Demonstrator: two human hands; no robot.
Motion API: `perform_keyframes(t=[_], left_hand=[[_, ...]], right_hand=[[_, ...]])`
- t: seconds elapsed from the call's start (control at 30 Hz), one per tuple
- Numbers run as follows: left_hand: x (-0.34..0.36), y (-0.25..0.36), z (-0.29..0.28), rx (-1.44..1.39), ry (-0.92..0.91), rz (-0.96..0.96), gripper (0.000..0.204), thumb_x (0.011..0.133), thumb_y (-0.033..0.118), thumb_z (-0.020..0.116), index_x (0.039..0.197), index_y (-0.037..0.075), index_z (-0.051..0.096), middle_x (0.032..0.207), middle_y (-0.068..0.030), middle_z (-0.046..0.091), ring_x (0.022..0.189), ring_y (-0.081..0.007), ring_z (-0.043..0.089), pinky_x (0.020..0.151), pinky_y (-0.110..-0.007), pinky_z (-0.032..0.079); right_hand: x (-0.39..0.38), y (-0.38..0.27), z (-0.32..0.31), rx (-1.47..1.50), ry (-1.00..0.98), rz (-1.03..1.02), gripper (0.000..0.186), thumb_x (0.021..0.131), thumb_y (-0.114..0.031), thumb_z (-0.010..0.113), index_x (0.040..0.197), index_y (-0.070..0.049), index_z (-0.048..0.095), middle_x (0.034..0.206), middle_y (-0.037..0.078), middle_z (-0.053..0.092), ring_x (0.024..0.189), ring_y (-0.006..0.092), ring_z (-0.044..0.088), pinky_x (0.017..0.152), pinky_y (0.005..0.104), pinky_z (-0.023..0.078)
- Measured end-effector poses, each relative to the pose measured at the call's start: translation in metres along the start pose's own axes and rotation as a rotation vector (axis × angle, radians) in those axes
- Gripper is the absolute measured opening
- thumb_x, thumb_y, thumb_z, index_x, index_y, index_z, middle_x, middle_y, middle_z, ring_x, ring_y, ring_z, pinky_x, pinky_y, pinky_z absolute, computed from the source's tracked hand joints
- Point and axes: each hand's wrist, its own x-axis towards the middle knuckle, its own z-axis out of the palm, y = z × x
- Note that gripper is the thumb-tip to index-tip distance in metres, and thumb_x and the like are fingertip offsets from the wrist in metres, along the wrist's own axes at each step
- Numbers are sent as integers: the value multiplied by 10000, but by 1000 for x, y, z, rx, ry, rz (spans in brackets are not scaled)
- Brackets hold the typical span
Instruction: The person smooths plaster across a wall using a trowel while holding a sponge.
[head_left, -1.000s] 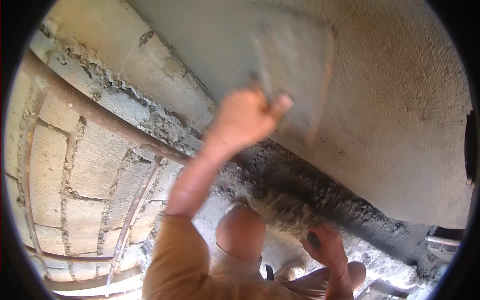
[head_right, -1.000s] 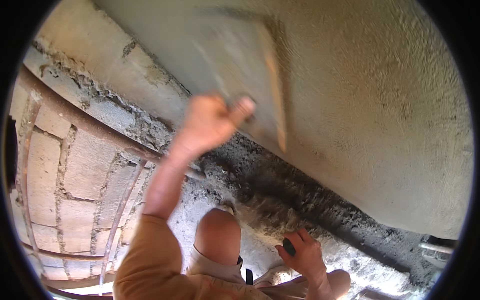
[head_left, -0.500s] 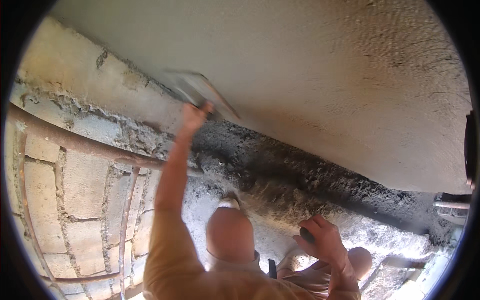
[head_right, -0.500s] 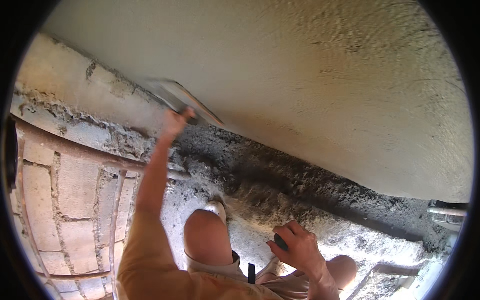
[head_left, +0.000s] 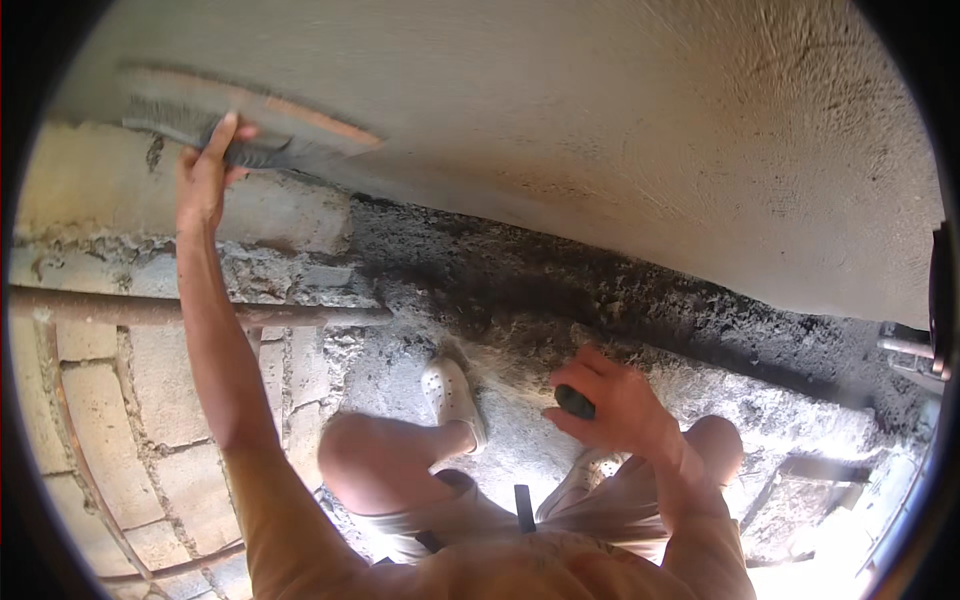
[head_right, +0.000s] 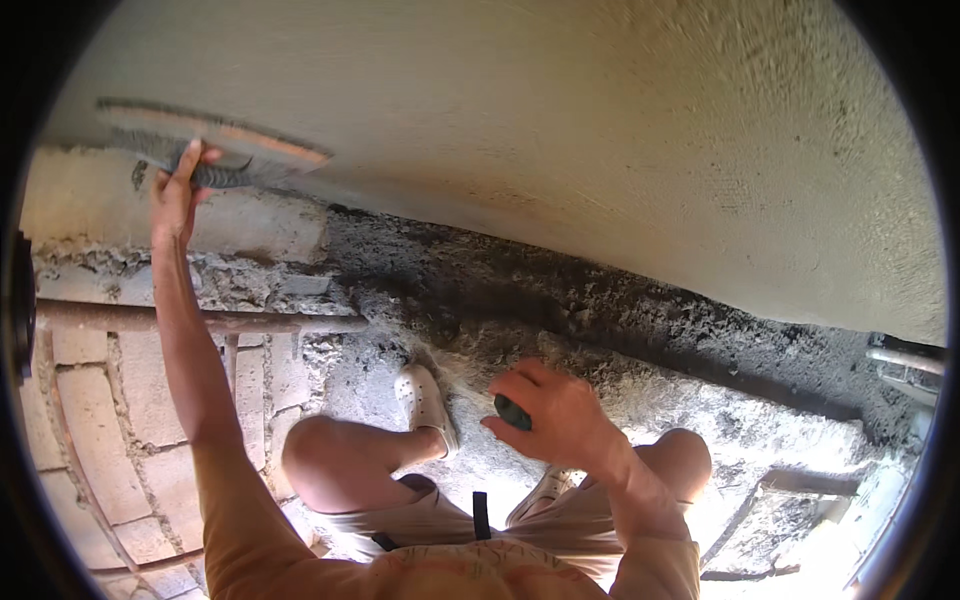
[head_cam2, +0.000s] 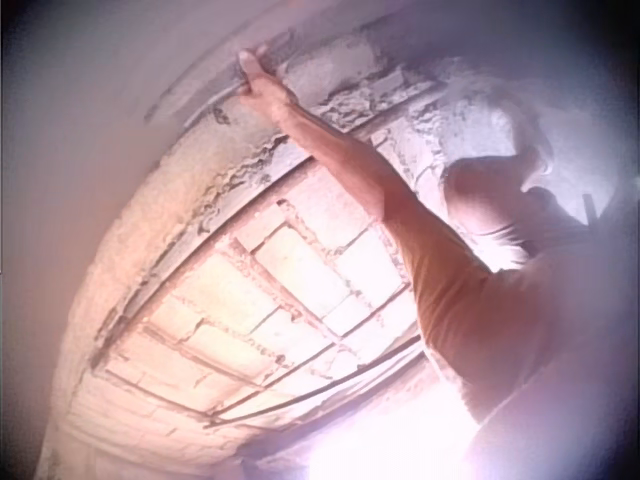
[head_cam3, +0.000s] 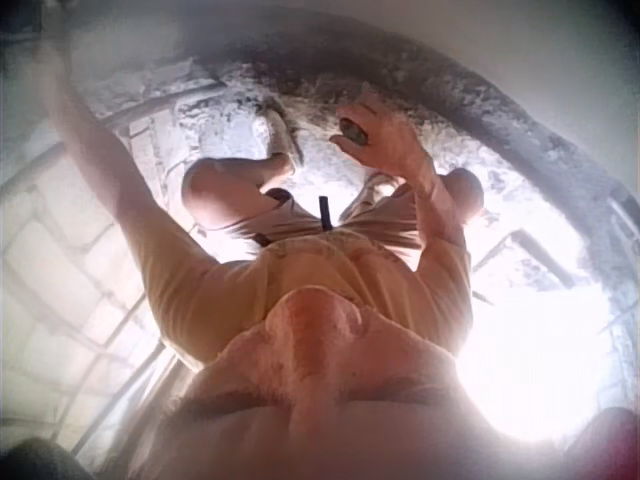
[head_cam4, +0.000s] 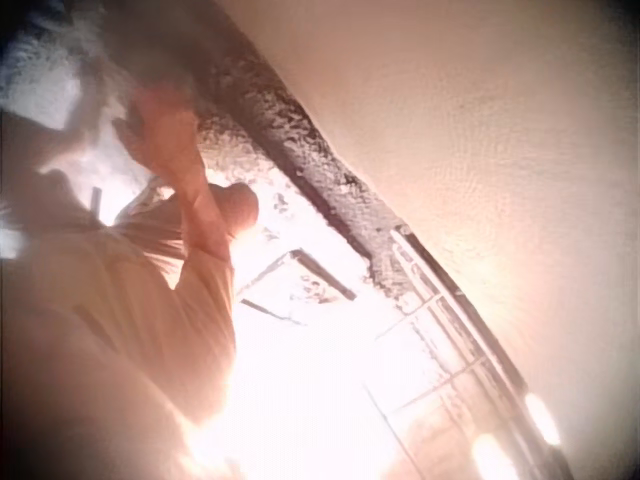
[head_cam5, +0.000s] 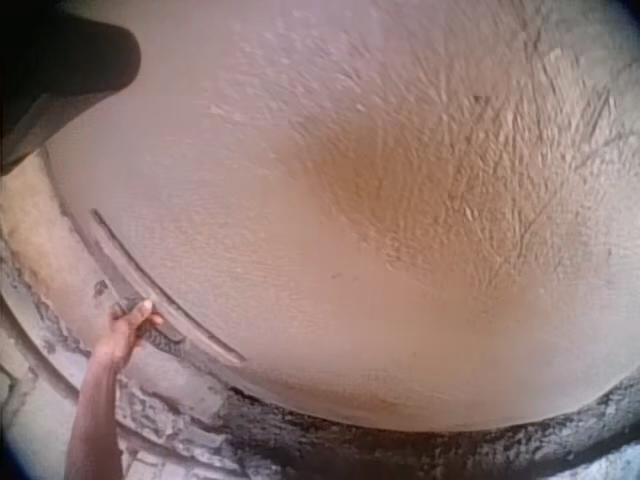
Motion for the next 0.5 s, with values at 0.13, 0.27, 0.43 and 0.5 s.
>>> perform_keyframes(t=[0.13,0.27,0.43,0.5], left_hand=[[36,-151,7,111,21,-15,382,837,413,762,1029,91,687,923,-23,685,783,-119,617,624,-301,507],[14,-278,129,-77,-23,-83,488,783,268,848,1137,17,626,1010,-46,649,819,-155,589,694,-319,507],[-78,-274,277,-149,-148,-9,465,831,275,789,1119,-49,622,1081,-180,688,902,-239,658,806,-343,529],[-113,-214,322,2,-154,127,529,821,388,778,1112,-34,648,981,-208,697,835,-285,669,783,-360,531]], right_hand=[[-24,4,-4,-89,-4,0,281,775,-260,776,977,-118,641,857,90,586,710,261,658,591,357,567],[-41,9,-2,-252,-19,50,265,761,-252,781,949,-133,636,853,80,557,700,257,650,558,354,559],[-23,-5,14,-244,-72,-28,272,773,-258,775,967,-137,629,866,85,557,710,254,651,561,359,558],[-10,-1,18,-251,-82,-39,275,778,-262,773,976,-138,628,869,86,558,714,252,653,563,362,559]])
